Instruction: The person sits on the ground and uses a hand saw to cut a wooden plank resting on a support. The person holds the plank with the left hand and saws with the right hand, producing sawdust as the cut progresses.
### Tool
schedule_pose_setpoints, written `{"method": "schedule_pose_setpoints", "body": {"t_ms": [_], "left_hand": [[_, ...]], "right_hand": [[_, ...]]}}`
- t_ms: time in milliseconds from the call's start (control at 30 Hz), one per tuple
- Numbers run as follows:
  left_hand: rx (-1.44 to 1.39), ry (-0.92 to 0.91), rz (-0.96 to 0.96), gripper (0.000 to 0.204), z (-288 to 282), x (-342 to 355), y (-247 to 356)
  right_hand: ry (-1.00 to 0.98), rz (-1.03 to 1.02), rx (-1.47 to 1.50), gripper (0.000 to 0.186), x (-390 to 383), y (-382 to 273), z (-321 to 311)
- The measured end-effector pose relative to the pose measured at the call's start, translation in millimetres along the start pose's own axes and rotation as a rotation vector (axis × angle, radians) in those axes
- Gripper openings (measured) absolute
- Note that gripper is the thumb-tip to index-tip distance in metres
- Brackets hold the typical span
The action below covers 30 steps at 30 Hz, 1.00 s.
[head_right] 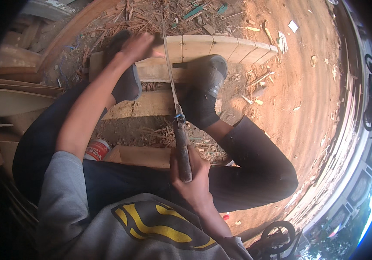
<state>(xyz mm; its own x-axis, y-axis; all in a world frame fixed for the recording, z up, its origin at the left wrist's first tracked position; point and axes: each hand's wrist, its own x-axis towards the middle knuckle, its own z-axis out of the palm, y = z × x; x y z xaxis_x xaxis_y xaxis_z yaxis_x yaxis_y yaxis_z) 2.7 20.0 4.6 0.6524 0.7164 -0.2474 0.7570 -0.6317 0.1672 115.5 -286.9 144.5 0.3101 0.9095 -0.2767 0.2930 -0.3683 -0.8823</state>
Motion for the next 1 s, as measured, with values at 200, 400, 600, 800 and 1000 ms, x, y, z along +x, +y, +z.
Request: {"method": "schedule_pose_setpoints", "body": {"t_ms": [200, 400, 600, 800, 1000], "left_hand": [[-0.072, -0.071, -0.054, 0.062, 7.1, -0.9, 5.4], [-0.016, 0.117, 0.081, 0.072, 13.7, 1.6, -10.6], [-0.025, -0.010, -0.010, 0.058, 5.5, -2.6, 1.5], [0.009, 0.090, 0.057, 0.056, 3.3, -1.2, 0.9], [0.017, 0.133, 0.099, 0.063, 17.3, -5.4, -9.0]], "right_hand": [[0.057, 0.135, 0.188, 0.007, 47.2, 5.0, 20.2], [0.043, 0.111, 0.162, 0.013, 11.2, -9.9, 10.3], [0.084, 0.125, 0.230, 0.013, 55.9, -2.0, 27.8], [0.080, 0.113, 0.135, 0.014, -0.5, 2.7, 4.4], [0.023, 0.191, 0.266, 0.014, 70.2, 2.4, 33.1]]}}
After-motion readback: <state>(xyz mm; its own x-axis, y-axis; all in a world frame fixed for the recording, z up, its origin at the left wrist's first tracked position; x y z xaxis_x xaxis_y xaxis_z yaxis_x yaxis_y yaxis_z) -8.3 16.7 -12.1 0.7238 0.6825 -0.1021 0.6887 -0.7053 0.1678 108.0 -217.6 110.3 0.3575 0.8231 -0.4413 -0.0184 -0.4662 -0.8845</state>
